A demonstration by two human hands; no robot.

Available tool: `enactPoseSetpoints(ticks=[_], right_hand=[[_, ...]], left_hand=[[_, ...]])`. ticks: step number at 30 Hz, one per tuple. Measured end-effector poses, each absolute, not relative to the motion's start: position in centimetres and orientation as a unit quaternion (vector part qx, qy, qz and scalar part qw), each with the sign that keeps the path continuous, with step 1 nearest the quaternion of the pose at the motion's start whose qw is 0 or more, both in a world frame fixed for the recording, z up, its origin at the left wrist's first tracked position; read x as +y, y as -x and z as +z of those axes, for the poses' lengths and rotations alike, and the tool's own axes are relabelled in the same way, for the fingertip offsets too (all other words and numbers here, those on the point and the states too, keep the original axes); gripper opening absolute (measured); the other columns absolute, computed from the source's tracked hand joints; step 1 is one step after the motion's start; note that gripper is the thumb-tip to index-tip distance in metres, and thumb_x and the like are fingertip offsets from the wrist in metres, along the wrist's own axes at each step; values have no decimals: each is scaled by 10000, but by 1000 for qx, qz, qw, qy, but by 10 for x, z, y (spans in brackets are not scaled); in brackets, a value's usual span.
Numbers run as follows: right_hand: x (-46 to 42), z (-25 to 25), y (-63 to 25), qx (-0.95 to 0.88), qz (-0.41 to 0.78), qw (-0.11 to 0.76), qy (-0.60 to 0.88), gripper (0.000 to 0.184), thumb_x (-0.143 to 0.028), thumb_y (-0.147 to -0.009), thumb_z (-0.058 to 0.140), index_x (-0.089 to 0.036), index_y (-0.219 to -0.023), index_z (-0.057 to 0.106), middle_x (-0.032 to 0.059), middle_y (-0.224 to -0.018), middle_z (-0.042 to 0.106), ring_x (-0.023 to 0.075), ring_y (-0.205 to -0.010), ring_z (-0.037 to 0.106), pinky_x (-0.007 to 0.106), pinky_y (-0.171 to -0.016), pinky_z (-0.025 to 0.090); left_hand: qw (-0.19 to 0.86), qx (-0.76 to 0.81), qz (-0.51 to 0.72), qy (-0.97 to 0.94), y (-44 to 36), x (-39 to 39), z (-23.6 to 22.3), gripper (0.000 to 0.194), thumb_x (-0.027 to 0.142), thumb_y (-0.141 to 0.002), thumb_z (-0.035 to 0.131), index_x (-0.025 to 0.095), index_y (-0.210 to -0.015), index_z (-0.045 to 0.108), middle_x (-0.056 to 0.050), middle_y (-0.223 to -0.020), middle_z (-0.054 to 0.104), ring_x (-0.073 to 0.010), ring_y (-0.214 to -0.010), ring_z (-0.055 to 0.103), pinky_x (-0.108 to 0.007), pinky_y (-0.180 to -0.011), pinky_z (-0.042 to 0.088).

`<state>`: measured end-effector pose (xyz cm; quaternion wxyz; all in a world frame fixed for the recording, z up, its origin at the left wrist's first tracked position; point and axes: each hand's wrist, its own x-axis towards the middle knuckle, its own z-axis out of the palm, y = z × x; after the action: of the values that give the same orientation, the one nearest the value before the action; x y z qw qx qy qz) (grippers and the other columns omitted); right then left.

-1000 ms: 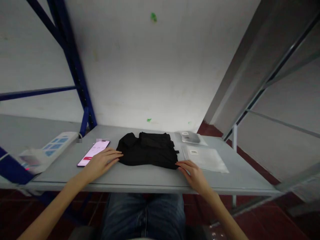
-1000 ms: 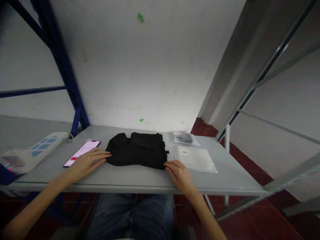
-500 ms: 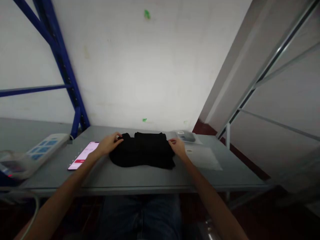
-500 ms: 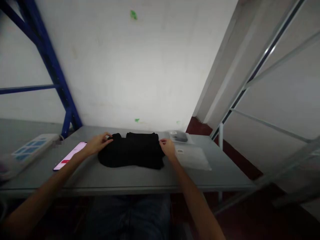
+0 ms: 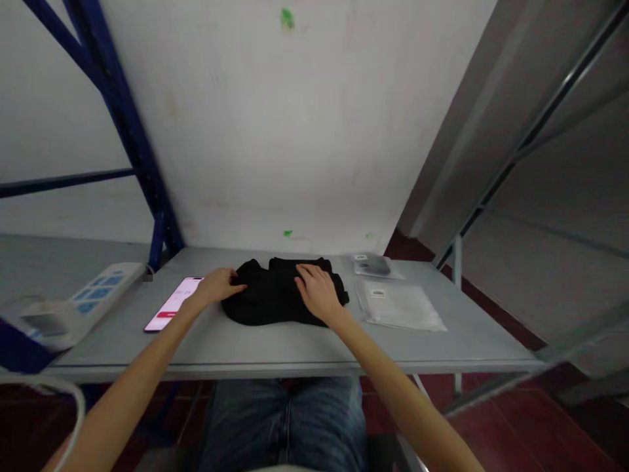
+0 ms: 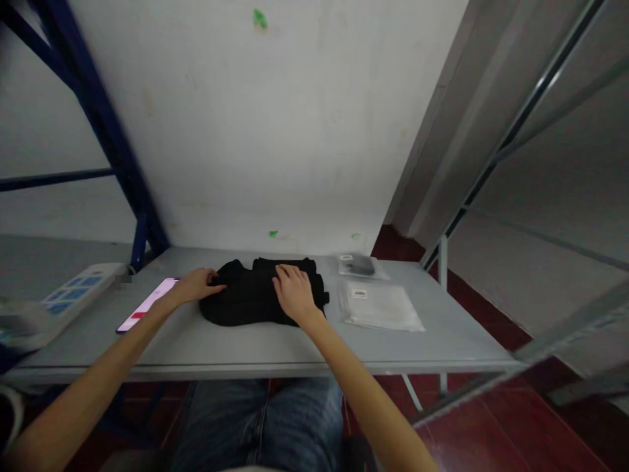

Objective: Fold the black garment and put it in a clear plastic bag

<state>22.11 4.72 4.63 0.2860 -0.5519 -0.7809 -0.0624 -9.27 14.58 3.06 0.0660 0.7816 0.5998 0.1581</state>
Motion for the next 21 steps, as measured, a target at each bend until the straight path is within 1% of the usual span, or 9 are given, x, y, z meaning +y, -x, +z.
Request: enactPoseSetpoints(ticks=[2, 4, 7, 9, 13, 16, 18, 21], right_hand=[[44, 39, -194, -812, -45, 258, 522, 491, -385, -1090, 390, -165, -1511, 512, 136, -1540, 543, 262, -1425, 467, 458, -1202, 354], [42, 28, -175, -823, -32, 233, 517, 558, -447, -1092, 375, -139, -1550, 457, 150, -1604, 466, 283, -1494, 387, 506, -1238, 305], [37, 15, -164, -820, -13, 202, 536, 634, -518, -1082, 369, -128, -1581, 408, 167, -1651, 383, 332, -1533, 323, 592, -1236, 282], [31, 10, -164, -817, -5, 191, 544, 653, -539, -1078, 367, -142, -1595, 387, 165, -1665, 355, 346, -1541, 304, 631, -1227, 277], [23, 8, -168, -818, -2, 184, 545, 646, -535, -1081, 357, -167, -1612, 361, 148, -1681, 327, 337, -1554, 282, 639, -1229, 271], [23, 10, -169, -819, 2, 179, 545, 655, -539, -1082, 352, -157, -1613, 356, 148, -1683, 321, 344, -1556, 276, 648, -1229, 266], [23, 11, -169, -819, 10, 176, 547, 661, -545, -1081, 353, -152, -1612, 357, 150, -1680, 324, 345, -1557, 276, 652, -1230, 263], [24, 13, -169, -819, 20, 175, 546, 668, -550, -1079, 357, -144, -1609, 361, 154, -1678, 328, 345, -1559, 272, 658, -1229, 262]], left_hand=[[66, 604, 150, -780, 92, 147, 34, 406, 544, -705, 728, 209, -934, 719, -102, -907, 750, -312, -871, 713, -350, -746, 514], [51, 605, 157, -779, 92, 145, 36, 398, 514, -710, 732, 197, -949, 713, -116, -957, 748, -314, -921, 705, -357, -794, 518], [29, 593, 177, -785, 91, 138, 37, 349, 470, -730, 718, 199, -948, 696, -120, -993, 738, -313, -984, 687, -370, -869, 514], [29, 589, 186, -786, 89, 134, 37, 312, 454, -743, 701, 208, -933, 679, -109, -983, 733, -305, -977, 684, -370, -876, 512], [48, 599, 200, -774, 83, 127, 39, 248, 451, -762, 672, 229, -862, 626, -86, -923, 726, -303, -939, 684, -365, -820, 502], [86, 612, 212, -757, 78, 125, 41, 221, 405, -773, 644, 232, -899, 590, -59, -881, 718, -285, -874, 692, -349, -758, 490], [113, 620, 235, -740, 76, 125, 43, 265, 373, -768, 641, 229, -979, 571, -38, -868, 712, -271, -838, 697, -343, -743, 492], [175, 622, 294, -704, 74, 128, 49, 400, 343, -728, 683, 227, -1086, 546, -6, -834, 697, -249, -781, 697, -334, -720, 506]])
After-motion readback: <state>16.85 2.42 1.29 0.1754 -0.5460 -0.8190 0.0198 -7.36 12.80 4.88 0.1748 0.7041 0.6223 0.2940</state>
